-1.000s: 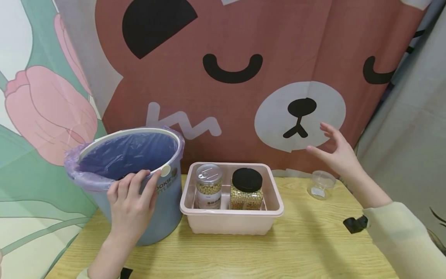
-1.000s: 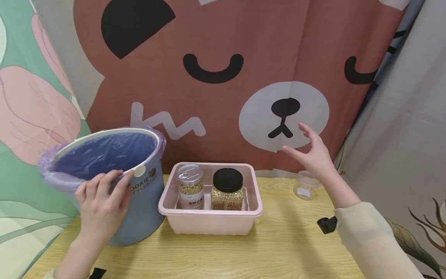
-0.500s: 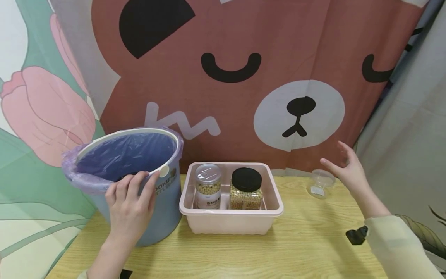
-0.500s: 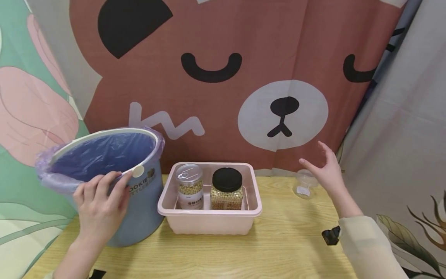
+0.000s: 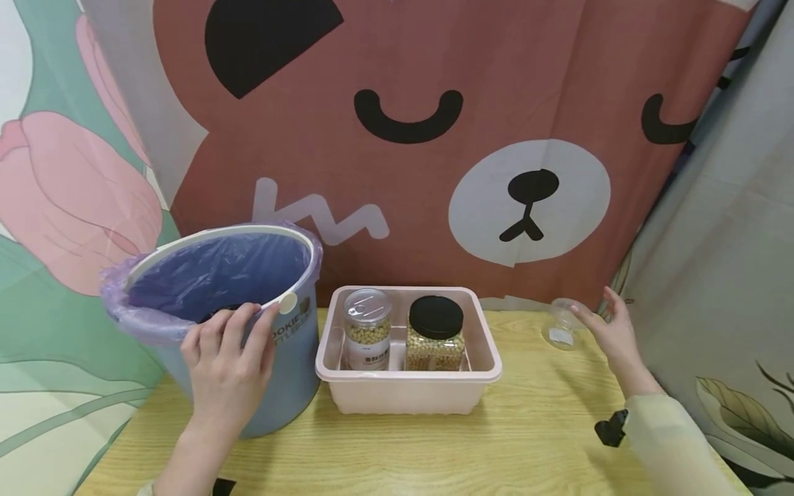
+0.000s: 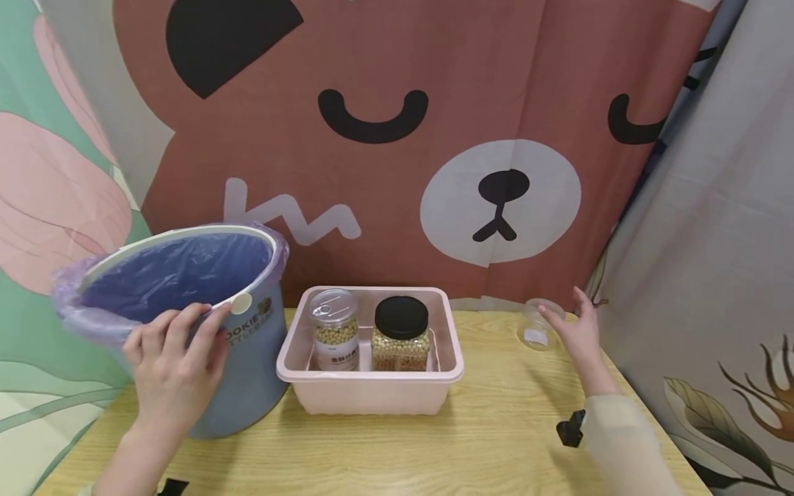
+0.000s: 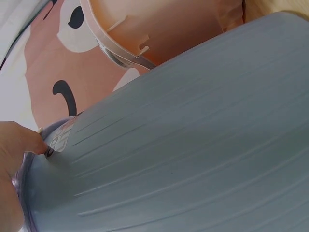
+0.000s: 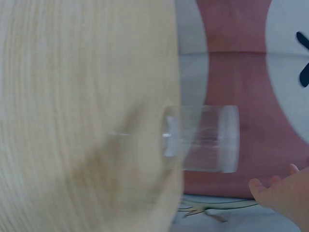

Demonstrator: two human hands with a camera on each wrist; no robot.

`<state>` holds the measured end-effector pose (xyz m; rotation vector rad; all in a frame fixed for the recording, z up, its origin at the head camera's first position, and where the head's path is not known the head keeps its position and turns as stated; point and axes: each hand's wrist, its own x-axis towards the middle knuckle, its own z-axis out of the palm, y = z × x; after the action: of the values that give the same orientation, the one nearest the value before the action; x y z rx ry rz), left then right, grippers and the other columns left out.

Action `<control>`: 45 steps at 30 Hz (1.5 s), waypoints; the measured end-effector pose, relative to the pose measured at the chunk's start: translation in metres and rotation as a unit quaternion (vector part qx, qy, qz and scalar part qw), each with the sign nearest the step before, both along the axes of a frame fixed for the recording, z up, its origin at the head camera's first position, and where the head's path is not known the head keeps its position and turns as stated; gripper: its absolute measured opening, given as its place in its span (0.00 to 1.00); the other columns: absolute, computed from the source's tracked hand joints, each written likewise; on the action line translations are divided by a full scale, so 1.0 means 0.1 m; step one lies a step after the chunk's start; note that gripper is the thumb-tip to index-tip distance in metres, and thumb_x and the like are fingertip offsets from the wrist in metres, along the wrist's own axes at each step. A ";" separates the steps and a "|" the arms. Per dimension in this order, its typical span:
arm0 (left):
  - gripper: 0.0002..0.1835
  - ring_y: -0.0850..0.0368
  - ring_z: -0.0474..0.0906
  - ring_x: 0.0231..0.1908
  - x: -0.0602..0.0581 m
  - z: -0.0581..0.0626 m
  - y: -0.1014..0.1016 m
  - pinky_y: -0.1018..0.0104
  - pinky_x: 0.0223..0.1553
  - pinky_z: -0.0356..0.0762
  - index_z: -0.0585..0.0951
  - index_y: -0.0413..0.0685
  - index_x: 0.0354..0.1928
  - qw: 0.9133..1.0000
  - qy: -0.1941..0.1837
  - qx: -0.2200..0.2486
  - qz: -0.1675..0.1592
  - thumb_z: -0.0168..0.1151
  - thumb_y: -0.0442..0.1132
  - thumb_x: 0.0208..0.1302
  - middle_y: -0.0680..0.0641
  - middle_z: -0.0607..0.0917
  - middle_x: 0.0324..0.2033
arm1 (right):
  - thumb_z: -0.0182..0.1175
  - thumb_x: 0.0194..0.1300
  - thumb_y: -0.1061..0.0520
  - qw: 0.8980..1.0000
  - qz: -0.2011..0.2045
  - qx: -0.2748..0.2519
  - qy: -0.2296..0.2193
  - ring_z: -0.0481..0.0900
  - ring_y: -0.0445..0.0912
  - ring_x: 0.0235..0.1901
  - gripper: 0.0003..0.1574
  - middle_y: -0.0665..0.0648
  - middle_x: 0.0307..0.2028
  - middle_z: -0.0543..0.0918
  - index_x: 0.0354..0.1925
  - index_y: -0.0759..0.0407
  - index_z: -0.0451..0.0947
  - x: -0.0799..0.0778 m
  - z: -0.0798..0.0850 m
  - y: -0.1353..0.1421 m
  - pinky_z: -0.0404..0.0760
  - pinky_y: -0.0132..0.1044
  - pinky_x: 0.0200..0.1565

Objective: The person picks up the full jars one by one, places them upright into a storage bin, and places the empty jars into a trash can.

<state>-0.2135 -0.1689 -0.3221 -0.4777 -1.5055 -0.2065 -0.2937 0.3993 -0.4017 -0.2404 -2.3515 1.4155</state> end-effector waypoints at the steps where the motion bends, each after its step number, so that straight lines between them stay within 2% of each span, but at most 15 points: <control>1: 0.13 0.40 0.69 0.37 0.00 0.00 -0.01 0.43 0.38 0.57 0.83 0.45 0.39 1.000 0.000 0.000 0.000 0.57 0.30 0.51 0.41 0.80 0.35 | 0.57 0.63 0.40 1.000 -0.005 -0.006 -0.001 0.36 0.63 0.72 0.57 0.62 0.74 0.37 0.75 0.49 0.33 -0.03 -0.05 0.01 0.45 0.65 0.65; 8: 0.13 0.40 0.70 0.38 -0.02 -0.03 -0.03 0.44 0.39 0.57 0.84 0.46 0.40 1.000 0.000 0.001 0.007 0.57 0.31 0.54 0.42 0.81 0.36 | 0.57 0.62 0.41 0.998 -0.048 -0.026 -0.024 0.42 0.65 0.70 0.58 0.64 0.73 0.40 0.74 0.58 0.33 -0.15 -0.33 0.03 0.51 0.61 0.65; 12: 0.12 0.41 0.70 0.38 -0.03 -0.04 -0.05 0.44 0.40 0.57 0.84 0.47 0.41 1.000 0.002 0.001 0.009 0.57 0.32 0.54 0.42 0.81 0.36 | 0.56 0.63 0.40 0.997 -0.048 -0.052 -0.041 0.40 0.65 0.70 0.60 0.65 0.73 0.38 0.74 0.58 0.29 -0.19 -0.45 0.04 0.51 0.61 0.65; 18: 0.12 0.41 0.71 0.38 -0.04 -0.04 -0.06 0.44 0.40 0.58 0.84 0.47 0.41 1.000 0.001 0.002 0.009 0.57 0.32 0.54 0.42 0.81 0.36 | 0.59 0.60 0.38 0.995 -0.058 -0.067 -0.037 0.39 0.67 0.70 0.64 0.70 0.72 0.39 0.73 0.60 0.29 -0.29 -0.59 0.06 0.49 0.60 0.66; 27: 0.12 0.40 0.70 0.38 -0.02 0.00 -0.03 0.44 0.40 0.57 0.84 0.45 0.40 1.000 -0.004 0.000 0.006 0.57 0.31 0.54 0.42 0.81 0.36 | 0.58 0.60 0.37 0.990 -0.054 -0.100 -0.085 0.33 0.64 0.71 0.67 0.68 0.72 0.31 0.73 0.56 0.21 -0.39 -0.59 0.04 0.46 0.59 0.67; 33: 0.11 0.40 0.70 0.37 0.00 0.02 0.00 0.44 0.38 0.57 0.84 0.45 0.38 1.000 0.002 0.003 0.004 0.57 0.30 0.53 0.42 0.80 0.35 | 0.59 0.60 0.39 0.990 -0.049 -0.105 -0.083 0.30 0.61 0.72 0.66 0.68 0.72 0.27 0.72 0.57 0.22 -0.45 -0.59 0.02 0.43 0.57 0.69; 40: 0.11 0.40 0.70 0.37 -0.01 0.00 0.00 0.44 0.39 0.57 0.84 0.44 0.38 1.000 -0.003 0.000 0.005 0.57 0.30 0.53 0.42 0.80 0.35 | 0.60 0.60 0.41 0.988 -0.075 -0.108 -0.079 0.35 0.61 0.72 0.63 0.69 0.72 0.32 0.73 0.58 0.28 -0.50 -0.63 0.01 0.45 0.54 0.69; 45: 0.11 0.40 0.70 0.37 -0.01 -0.01 0.00 0.44 0.39 0.57 0.84 0.44 0.38 1.000 -0.007 -0.002 0.005 0.57 0.30 0.53 0.42 0.80 0.35 | 0.60 0.60 0.40 0.988 -0.073 -0.106 -0.087 0.37 0.63 0.71 0.64 0.70 0.72 0.34 0.73 0.58 0.28 -0.49 -0.64 0.01 0.48 0.56 0.68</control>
<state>-0.2149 -0.1690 -0.3235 -0.4721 -1.5210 -0.1999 -0.3429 0.4001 -0.4658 -0.6046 -2.2609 1.6303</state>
